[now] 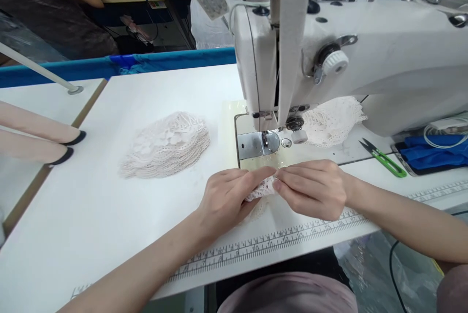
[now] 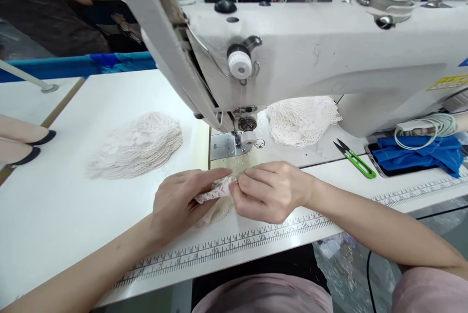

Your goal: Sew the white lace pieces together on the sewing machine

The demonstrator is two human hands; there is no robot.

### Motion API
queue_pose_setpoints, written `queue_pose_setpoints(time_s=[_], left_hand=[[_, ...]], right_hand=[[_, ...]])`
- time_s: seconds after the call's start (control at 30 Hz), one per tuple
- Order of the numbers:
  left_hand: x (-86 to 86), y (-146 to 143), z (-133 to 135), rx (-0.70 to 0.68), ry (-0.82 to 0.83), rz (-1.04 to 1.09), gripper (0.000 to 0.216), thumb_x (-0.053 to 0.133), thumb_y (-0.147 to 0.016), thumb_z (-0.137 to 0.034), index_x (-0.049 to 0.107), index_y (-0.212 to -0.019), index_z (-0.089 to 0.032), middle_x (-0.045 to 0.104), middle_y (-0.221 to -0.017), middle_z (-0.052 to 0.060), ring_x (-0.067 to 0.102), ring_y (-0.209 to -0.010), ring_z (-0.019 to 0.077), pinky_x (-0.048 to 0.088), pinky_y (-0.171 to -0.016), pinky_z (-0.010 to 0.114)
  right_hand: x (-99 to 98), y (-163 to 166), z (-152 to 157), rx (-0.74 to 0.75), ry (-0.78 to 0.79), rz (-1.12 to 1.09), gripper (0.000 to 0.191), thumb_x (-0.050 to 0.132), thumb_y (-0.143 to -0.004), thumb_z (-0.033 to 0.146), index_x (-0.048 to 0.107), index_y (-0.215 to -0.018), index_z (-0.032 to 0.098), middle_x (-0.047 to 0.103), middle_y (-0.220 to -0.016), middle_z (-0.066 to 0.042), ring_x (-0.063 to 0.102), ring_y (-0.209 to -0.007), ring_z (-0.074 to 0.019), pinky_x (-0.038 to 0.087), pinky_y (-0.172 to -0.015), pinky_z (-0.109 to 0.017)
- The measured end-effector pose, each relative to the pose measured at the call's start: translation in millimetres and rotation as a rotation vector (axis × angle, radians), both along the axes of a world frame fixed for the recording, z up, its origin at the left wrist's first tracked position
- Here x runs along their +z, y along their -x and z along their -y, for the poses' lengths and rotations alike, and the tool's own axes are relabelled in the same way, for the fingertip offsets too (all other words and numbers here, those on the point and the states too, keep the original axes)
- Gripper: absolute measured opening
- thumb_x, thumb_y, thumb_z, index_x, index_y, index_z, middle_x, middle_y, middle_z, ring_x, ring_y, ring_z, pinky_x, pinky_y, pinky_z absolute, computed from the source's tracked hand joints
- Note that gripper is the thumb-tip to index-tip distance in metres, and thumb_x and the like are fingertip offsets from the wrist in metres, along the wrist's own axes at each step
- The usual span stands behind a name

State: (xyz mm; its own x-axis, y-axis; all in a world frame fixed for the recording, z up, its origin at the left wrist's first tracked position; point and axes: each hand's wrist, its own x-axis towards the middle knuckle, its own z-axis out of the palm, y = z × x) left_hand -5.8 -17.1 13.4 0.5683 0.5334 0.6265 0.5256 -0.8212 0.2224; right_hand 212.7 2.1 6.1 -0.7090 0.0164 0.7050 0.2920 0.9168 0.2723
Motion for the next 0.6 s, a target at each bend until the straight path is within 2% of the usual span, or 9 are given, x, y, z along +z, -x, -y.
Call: queue_pose_setpoints(time_s=[0.1, 0.2, 0.27, 0.33, 0.37, 0.43, 0.5, 0.57, 0.6], left_hand=[[0.8, -0.9, 2.2, 0.009, 0.019, 0.028, 0.01, 0.05, -0.093, -0.018, 0.058, -0.099, -0.02, 0.071, -0.07, -0.003, 0.063, -0.053, 0.0086, 0.048, -0.049, 0.019], [2.1, -2.3, 4.7, 0.016, 0.151, 0.097, 0.009, 0.053, -0.091, -0.016, 0.061, -0.091, -0.02, 0.071, -0.069, -0.004, 0.064, -0.056, 0.008, 0.048, -0.05, 0.018], [2.6, -3.4, 5.6, 0.044, 0.344, 0.128, 0.008, 0.057, -0.089, -0.018, 0.064, -0.089, -0.021, 0.071, -0.068, -0.005, 0.062, -0.053, 0.0077, 0.046, -0.048, 0.018], [1.5, -4.5, 4.9, 0.122, 0.492, 0.109, 0.006, 0.061, -0.087, -0.023, 0.067, -0.086, -0.023, 0.069, -0.062, -0.007, 0.058, -0.049, 0.0085, 0.043, -0.046, 0.021], [0.1, -5.1, 3.9, 0.167, 0.507, 0.074, 0.007, 0.063, -0.087, -0.026, 0.068, -0.083, -0.024, 0.066, -0.058, -0.007, 0.055, -0.047, 0.0094, 0.042, -0.047, 0.023], [-3.8, -6.3, 1.0, 0.238, 0.432, -0.019, 0.018, 0.062, -0.087, -0.03, 0.067, -0.071, -0.023, 0.06, -0.05, -0.006, 0.049, -0.044, 0.0107, 0.042, -0.055, 0.03], [-8.1, -7.5, -2.2, 0.281, 0.345, -0.099, 0.024, 0.06, -0.088, -0.031, 0.064, -0.066, -0.022, 0.057, -0.05, -0.005, 0.046, -0.045, 0.0111, 0.041, -0.068, 0.037], [-11.1, -8.5, -4.8, 0.329, 0.335, -0.134, 0.012, 0.061, -0.086, -0.031, 0.064, -0.081, -0.021, 0.062, -0.059, -0.004, 0.05, -0.051, 0.0129, 0.04, -0.077, 0.042], [-11.9, -8.8, -5.7, 0.359, 0.337, -0.138, 0.015, 0.064, -0.084, -0.032, 0.063, -0.094, -0.021, 0.066, -0.068, -0.002, 0.055, -0.059, 0.0158, 0.039, -0.08, 0.044]], right_hand=[[2.1, -0.4, 0.0, -0.004, -0.132, 0.01, 0.019, 0.061, -0.085, 0.012, 0.066, -0.072, 0.025, 0.072, -0.076, 0.003, 0.07, -0.078, -0.0133, 0.063, -0.066, -0.022], [4.0, 0.8, 0.9, 0.016, -0.101, -0.011, 0.018, 0.063, -0.083, 0.011, 0.066, -0.07, 0.022, 0.071, -0.073, 0.001, 0.069, -0.075, -0.0129, 0.061, -0.062, -0.021], [3.7, 3.0, 1.6, -0.029, 0.038, -0.053, 0.02, 0.06, -0.086, 0.01, 0.065, -0.069, 0.021, 0.07, -0.068, 0.002, 0.066, -0.066, -0.0107, 0.057, -0.053, -0.02], [1.6, 6.1, 1.8, -0.12, 0.258, -0.071, 0.022, 0.054, -0.09, 0.012, 0.063, -0.072, 0.021, 0.068, -0.064, 0.004, 0.061, -0.055, -0.0082, 0.05, -0.045, -0.019], [0.1, 7.9, 1.5, -0.158, 0.377, -0.072, 0.022, 0.051, -0.092, 0.013, 0.063, -0.075, 0.02, 0.067, -0.063, 0.004, 0.059, -0.052, -0.0075, 0.047, -0.042, -0.019], [-3.0, 11.3, -0.4, -0.2, 0.579, -0.068, 0.02, 0.048, -0.093, 0.014, 0.063, -0.081, 0.017, 0.067, -0.066, 0.002, 0.057, -0.052, -0.0069, 0.043, -0.042, -0.019], [-5.1, 14.2, -4.0, -0.236, 0.701, -0.081, 0.017, 0.049, -0.092, 0.015, 0.063, -0.082, 0.016, 0.067, -0.068, 0.002, 0.058, -0.054, -0.0066, 0.04, -0.044, -0.019], [-5.9, 16.3, -8.7, -0.327, 0.774, -0.069, 0.017, 0.05, -0.091, 0.016, 0.064, -0.081, 0.016, 0.067, -0.067, 0.003, 0.057, -0.053, -0.0067, 0.037, -0.045, -0.019], [-5.9, 17.1, -11.1, -0.384, 0.802, -0.048, 0.017, 0.05, -0.09, 0.017, 0.065, -0.081, 0.017, 0.066, -0.065, 0.004, 0.055, -0.052, -0.0066, 0.034, -0.045, -0.02]])
